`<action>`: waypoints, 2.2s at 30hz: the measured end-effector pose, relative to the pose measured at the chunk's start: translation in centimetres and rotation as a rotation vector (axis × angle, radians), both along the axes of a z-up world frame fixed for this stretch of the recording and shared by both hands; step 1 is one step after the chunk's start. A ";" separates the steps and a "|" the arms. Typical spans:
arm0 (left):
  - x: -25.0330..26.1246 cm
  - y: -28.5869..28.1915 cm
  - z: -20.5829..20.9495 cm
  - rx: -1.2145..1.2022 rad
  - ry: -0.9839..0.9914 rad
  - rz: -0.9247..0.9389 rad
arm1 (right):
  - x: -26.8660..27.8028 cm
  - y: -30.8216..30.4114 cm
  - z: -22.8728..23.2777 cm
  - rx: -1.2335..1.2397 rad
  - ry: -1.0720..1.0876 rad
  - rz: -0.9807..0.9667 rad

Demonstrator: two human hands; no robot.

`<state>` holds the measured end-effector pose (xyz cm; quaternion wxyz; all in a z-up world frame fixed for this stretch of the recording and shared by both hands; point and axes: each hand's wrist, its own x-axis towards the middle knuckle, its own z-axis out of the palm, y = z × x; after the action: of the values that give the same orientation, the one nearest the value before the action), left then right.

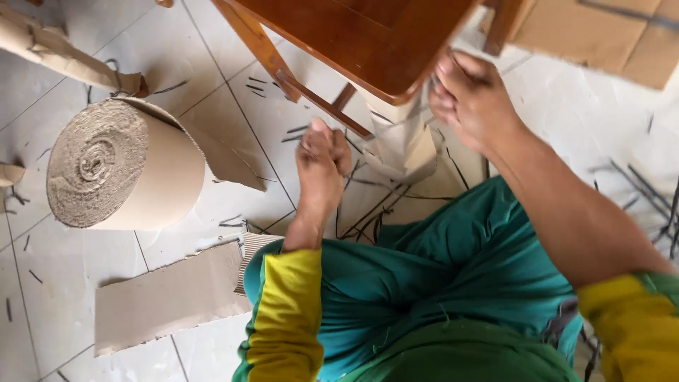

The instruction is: Wrapping a wooden chair leg with corrugated cardboard and securing it with plastic ties for protection.

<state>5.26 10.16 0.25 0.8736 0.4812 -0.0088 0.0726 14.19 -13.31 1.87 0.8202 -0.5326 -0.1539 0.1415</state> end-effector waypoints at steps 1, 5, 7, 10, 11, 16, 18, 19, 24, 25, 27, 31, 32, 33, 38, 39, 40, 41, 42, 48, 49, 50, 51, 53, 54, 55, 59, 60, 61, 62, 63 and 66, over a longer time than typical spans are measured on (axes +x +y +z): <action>0.4 0.2 -0.7 0.005 0.019 -0.019 | 0.0 0.3 -0.6 0.005 0.019 -0.019; 0.8 0.7 -2.9 -0.120 0.078 0.014 | -0.5 -0.2 -1.9 0.101 0.196 -0.142; 0.3 -0.9 -3.4 -0.045 0.088 0.048 | -1.8 -0.6 -3.4 -0.056 0.131 -0.263; -2.4 -6.3 -2.3 0.492 -0.006 0.068 | -5.7 0.3 -5.9 -0.339 -0.109 -0.272; -2.8 -8.1 -1.4 0.632 0.151 0.037 | -6.9 0.9 -5.6 -0.498 -0.182 -0.219; 1.7 -12.0 -3.6 0.878 0.234 0.287 | -5.5 4.4 -13.3 -0.583 -0.404 -0.268; 3.8 -12.3 -6.1 0.817 0.277 0.395 | -4.4 5.3 -16.5 -0.512 -0.470 -0.381; 4.0 -11.7 -7.7 0.819 0.281 0.389 | -4.2 5.8 -17.2 -0.513 -0.463 -0.383; 5.4 -8.0 -16.9 0.692 0.072 0.259 | -4.4 7.2 -14.6 -0.489 -0.300 -0.518; 5.2 -7.6 -16.2 0.694 0.093 0.254 | -3.9 7.1 -16.1 -0.493 -0.280 -0.510; 6.0 -7.2 -14.4 0.769 0.010 0.214 | -2.2 6.4 -18.8 -0.610 -0.314 -0.478; 7.5 -6.6 -15.7 0.752 0.004 0.215 | -0.2 6.4 -20.2 -0.602 -0.263 -0.445; 7.4 -6.8 -15.1 0.723 -0.005 0.216 | -0.1 6.4 -20.0 -0.558 -0.225 -0.417; 7.1 -6.9 -14.5 0.693 -0.014 0.216 | -0.1 6.3 -19.7 -0.514 -0.187 -0.388; 6.1 -8.3 -15.6 0.783 0.020 0.322 | -1.2 5.4 -19.8 -0.532 -0.172 -0.322; 5.5 -8.5 -16.3 0.905 0.058 0.348 | -1.5 4.9 -20.1 -0.578 -0.172 -0.278; 4.7 -8.2 -16.0 0.908 0.057 0.365 | -2.1 4.5 -19.5 -0.572 -0.182 -0.266; 4.0 -8.0 -15.7 0.975 0.085 0.329 | -2.6 4.0 -19.0 -0.766 -0.182 -0.187; 3.3 -8.0 -15.6 1.038 0.112 0.283 | -3.3 3.2 -18.5 -0.964 -0.176 -0.113; -1.6 -5.8 -15.4 0.756 0.177 0.149 | -8.3 -3.8 -14.0 -0.732 -0.607 -0.318; -2.0 -4.6 -15.6 0.755 0.174 0.141 | -9.2 -5.2 -12.5 -0.736 -0.604 -0.324; -2.3 -4.4 -16.2 0.671 0.236 0.158 | -10.5 -7.5 -10.8 -0.727 -0.567 -0.531; -2.4 -4.4 -16.9 0.589 0.299 0.172 | -11.9 -9.9 -9.2 -0.714 -0.532 -0.738; -3.7 -5.0 -14.1 0.446 0.324 0.134 | -14.2 -15.2 -9.5 -0.662 -0.441 -0.845; -3.8 -4.7 -12.5 0.323 0.346 0.148 | -15.0 -17.5 -9.5 -0.559 -0.375 -0.920; -3.7 -5.2 -13.1 0.316 0.335 0.111 | -16.6 -20.0 -11.7 -0.577 -0.377 -0.956; -3.3 -5.9 -13.5 0.405 0.255 0.226 | -22.5 -24.8 -18.6 -1.279 -0.071 -0.844; -3.7 -6.0 -13.4 0.405 0.258 0.208 | -24.5 -24.8 -20.1 -1.471 0.036 -0.610; -3.7 -6.1 -13.3 0.413 0.255 0.204 | -26.6 -24.7 -22.9 -1.464 0.041 -0.614; -3.9 -6.3 -13.3 0.429 0.253 0.198 | -28.9 -24.5 -25.8 -1.611 -0.261 -0.577; -4.1 -6.5 -13.3 0.446 0.252 0.192 | -31.2 -24.3 -28.7 -1.738 -0.574 -0.532; -4.4 -6.6 -13.6 0.445 0.274 0.188 | -31.2 -23.0 -26.5 -1.659 -0.512 -0.541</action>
<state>0.86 3.54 -13.36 0.7290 0.6651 0.1384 0.0840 -17.00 -36.31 -24.62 0.1197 -0.9851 -0.0498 -0.1131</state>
